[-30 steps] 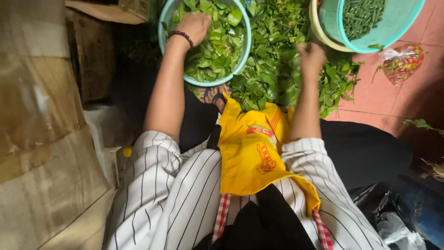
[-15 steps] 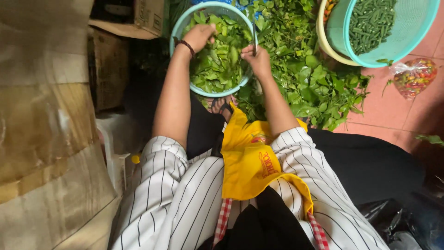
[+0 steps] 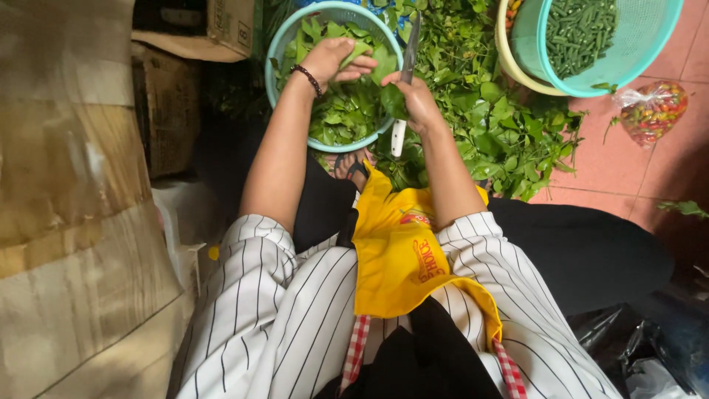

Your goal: Trimming and sorting green leaves from stems into a bucket.

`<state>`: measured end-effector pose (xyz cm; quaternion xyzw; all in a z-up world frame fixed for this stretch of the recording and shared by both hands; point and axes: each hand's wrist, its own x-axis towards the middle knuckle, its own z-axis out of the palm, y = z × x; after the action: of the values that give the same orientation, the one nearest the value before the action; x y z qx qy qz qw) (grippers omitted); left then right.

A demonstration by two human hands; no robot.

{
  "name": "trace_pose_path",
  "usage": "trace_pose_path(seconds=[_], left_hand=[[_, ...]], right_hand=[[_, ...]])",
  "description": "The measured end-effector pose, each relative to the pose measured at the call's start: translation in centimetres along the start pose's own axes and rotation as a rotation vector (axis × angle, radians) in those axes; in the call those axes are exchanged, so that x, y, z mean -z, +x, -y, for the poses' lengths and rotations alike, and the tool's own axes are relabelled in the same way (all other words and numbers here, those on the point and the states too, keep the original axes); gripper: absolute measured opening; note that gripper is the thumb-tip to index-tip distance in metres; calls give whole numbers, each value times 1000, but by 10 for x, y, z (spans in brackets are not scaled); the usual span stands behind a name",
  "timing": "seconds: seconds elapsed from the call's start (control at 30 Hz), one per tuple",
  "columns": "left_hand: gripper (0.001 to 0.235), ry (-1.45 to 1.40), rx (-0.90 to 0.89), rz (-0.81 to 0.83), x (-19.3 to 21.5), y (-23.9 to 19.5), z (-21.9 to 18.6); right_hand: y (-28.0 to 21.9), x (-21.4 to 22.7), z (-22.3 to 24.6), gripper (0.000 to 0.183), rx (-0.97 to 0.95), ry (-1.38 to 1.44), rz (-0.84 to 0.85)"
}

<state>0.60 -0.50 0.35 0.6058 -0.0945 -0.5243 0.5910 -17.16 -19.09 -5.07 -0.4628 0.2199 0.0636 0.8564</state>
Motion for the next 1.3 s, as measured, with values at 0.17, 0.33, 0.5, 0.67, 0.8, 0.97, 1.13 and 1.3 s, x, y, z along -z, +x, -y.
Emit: trace_pose_path(seconds=[0.17, 0.33, 0.5, 0.67, 0.8, 0.97, 1.13, 1.3], left_hand=[[40, 257, -125, 93, -17, 13, 26], [35, 525, -387, 251, -30, 16, 35], [25, 730, -46, 305, -42, -8, 24], [25, 783, 19, 177, -31, -3, 53], [31, 1041, -137, -290, -10, 6, 52], [51, 1254, -101, -410, -28, -16, 22], [50, 1234, -62, -284, -26, -12, 27], [48, 1230, -171, -246, -6, 3, 50]], right_hand=[[-27, -16, 21, 15, 60, 9, 31], [-32, -14, 22, 14, 152, 195, 4], [-31, 37, 17, 15, 95, 133, -45], [-122, 89, 100, 18, -136, -642, -157], [-134, 198, 64, 38, -435, -1192, -330], [-100, 222, 33, 25, -185, -1363, -491], [-27, 196, 31, 23, 50, -1341, -652], [45, 213, 1, 28, -96, -1242, -901]])
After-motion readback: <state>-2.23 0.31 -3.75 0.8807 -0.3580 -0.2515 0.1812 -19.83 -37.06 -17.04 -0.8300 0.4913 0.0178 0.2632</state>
